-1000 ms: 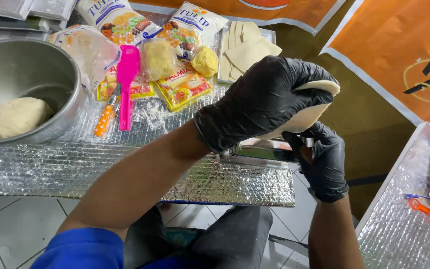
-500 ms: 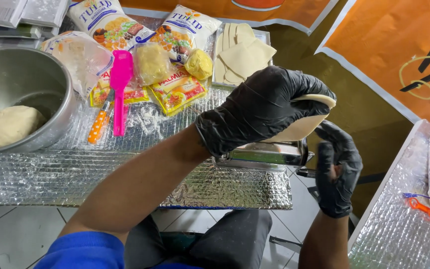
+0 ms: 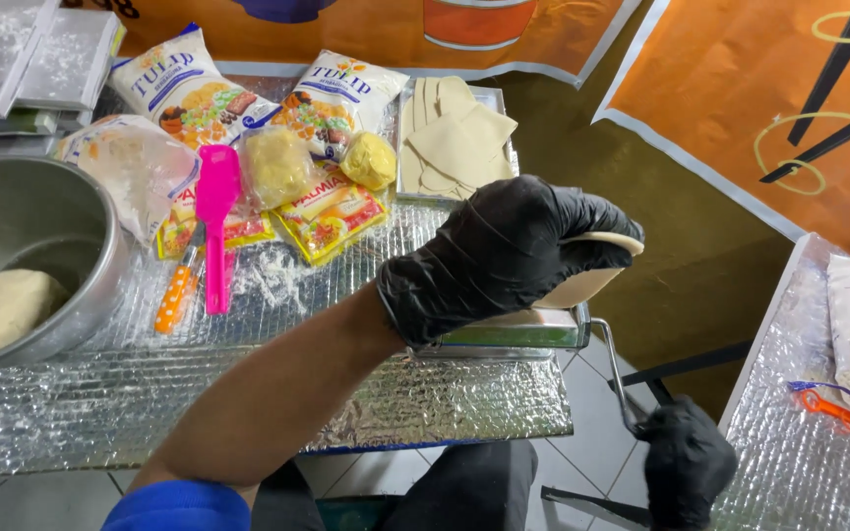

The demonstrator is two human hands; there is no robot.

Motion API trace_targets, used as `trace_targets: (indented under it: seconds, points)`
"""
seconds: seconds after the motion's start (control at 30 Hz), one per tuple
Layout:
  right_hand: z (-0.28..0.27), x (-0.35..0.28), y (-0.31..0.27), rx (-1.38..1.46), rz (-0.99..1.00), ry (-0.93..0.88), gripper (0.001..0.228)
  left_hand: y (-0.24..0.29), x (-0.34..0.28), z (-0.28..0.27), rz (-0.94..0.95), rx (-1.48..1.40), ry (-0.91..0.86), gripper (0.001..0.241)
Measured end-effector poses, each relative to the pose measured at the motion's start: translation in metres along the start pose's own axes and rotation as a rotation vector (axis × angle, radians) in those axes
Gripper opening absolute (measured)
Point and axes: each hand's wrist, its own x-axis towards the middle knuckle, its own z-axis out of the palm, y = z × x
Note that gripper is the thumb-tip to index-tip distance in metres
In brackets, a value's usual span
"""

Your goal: Flattening dough using a manual pasta roller and portioning it into small balls.

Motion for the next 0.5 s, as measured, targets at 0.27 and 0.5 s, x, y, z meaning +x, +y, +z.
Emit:
trace_targets:
  seconds: [0.27, 0.5]
  points:
    - [-0.027, 0.165, -0.031, -0.141, -0.459, 0.757, 0.050, -0.014, -0.007, 0.007, 0.024, 0.107, 0.042, 0.022]
    - [0.110, 0.251, -0.059, 0.167, -0.008, 0.292, 0.055, -0.017, -0.012, 0.011, -0.024, 0.104, 0.049, 0.021]
